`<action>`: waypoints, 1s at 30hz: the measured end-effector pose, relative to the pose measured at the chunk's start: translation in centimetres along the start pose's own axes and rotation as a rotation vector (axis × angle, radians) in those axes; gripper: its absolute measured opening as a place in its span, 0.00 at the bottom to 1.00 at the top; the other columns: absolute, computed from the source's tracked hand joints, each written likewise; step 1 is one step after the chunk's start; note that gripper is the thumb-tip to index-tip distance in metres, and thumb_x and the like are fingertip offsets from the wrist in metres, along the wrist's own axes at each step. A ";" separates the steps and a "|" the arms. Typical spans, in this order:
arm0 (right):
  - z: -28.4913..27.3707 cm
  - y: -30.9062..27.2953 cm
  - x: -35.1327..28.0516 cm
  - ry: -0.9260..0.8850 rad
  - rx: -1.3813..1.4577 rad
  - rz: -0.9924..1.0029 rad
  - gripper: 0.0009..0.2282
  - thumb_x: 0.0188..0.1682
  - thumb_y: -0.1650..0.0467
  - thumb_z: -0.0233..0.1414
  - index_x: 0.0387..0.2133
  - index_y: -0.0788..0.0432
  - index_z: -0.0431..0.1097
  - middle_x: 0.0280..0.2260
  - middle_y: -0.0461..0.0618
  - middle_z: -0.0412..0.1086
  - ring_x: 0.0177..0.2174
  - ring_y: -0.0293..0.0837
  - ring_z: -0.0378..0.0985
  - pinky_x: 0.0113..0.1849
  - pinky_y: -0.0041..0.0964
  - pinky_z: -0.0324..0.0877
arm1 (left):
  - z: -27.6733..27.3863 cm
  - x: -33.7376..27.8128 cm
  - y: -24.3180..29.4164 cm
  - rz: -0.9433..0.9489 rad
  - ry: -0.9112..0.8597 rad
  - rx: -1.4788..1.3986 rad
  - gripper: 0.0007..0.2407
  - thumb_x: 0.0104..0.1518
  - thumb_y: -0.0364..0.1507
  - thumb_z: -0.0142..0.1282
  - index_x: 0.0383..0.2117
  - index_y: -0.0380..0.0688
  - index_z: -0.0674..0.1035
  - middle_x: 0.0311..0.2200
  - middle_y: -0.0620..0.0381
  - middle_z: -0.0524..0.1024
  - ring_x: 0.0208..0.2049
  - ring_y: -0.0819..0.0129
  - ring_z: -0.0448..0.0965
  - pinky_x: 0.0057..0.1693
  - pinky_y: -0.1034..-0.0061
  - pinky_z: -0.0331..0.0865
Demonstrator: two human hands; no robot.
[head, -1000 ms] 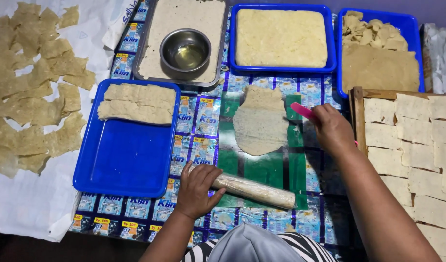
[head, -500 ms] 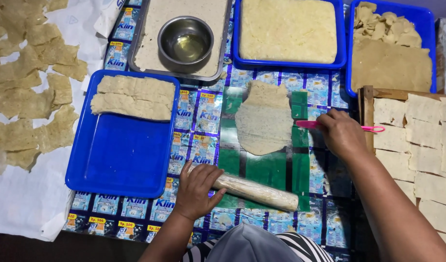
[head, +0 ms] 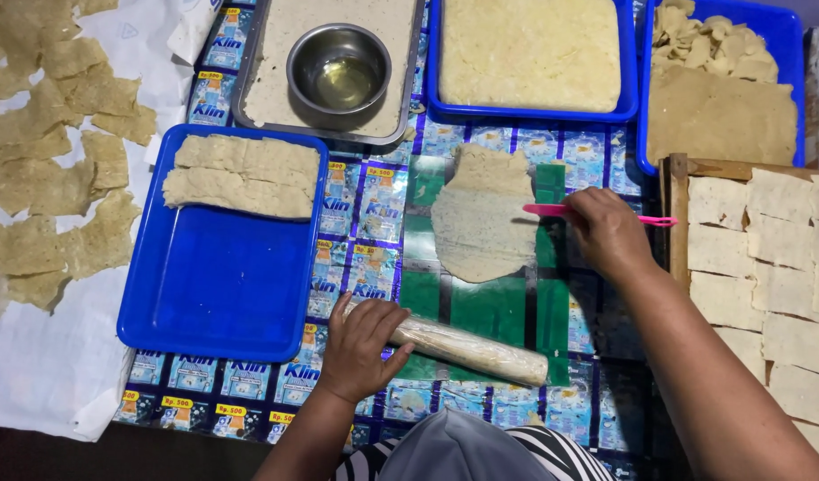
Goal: Flattening dough with a rolling pin and cutting it into rectangular pieces using a scraper.
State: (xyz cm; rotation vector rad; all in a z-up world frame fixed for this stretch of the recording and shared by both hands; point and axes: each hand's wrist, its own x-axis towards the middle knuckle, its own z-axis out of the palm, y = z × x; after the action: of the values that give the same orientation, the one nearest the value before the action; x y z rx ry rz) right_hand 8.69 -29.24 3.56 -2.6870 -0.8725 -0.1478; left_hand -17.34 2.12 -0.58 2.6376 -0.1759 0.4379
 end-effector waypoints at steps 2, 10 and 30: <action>0.9 -0.9 0.3 0.002 0.126 0.023 0.06 0.47 0.77 0.57 0.37 0.62 0.71 0.34 0.50 0.71 0.34 0.51 0.73 0.38 0.45 0.68 | 0.1 0.0 0.0 -0.005 -0.003 -0.007 0.17 0.59 0.42 0.54 0.50 0.51 0.78 0.47 0.62 0.77 0.54 0.66 0.74 0.71 0.49 0.44; 3.0 0.6 -0.5 -0.011 0.176 0.065 0.07 0.49 0.78 0.55 0.40 0.62 0.71 0.40 0.53 0.71 0.35 0.55 0.74 0.38 0.46 0.69 | 0.4 -0.4 -0.2 -0.009 0.003 -0.022 0.17 0.57 0.40 0.57 0.51 0.51 0.78 0.48 0.61 0.78 0.56 0.65 0.73 0.71 0.49 0.44; 2.9 3.7 -0.6 -0.096 0.141 0.039 0.06 0.48 0.80 0.54 0.36 0.61 0.69 0.36 0.50 0.69 0.40 0.50 0.70 0.43 0.45 0.66 | 0.3 -0.1 0.0 -0.021 0.009 -0.022 0.16 0.58 0.41 0.56 0.50 0.51 0.79 0.48 0.62 0.78 0.55 0.66 0.74 0.71 0.50 0.44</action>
State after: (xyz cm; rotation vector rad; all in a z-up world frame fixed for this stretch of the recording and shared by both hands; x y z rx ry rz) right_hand 10.37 -31.44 -0.21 -2.5953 -0.8254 0.0500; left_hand -17.37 2.04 -0.86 2.6131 -0.1496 0.4388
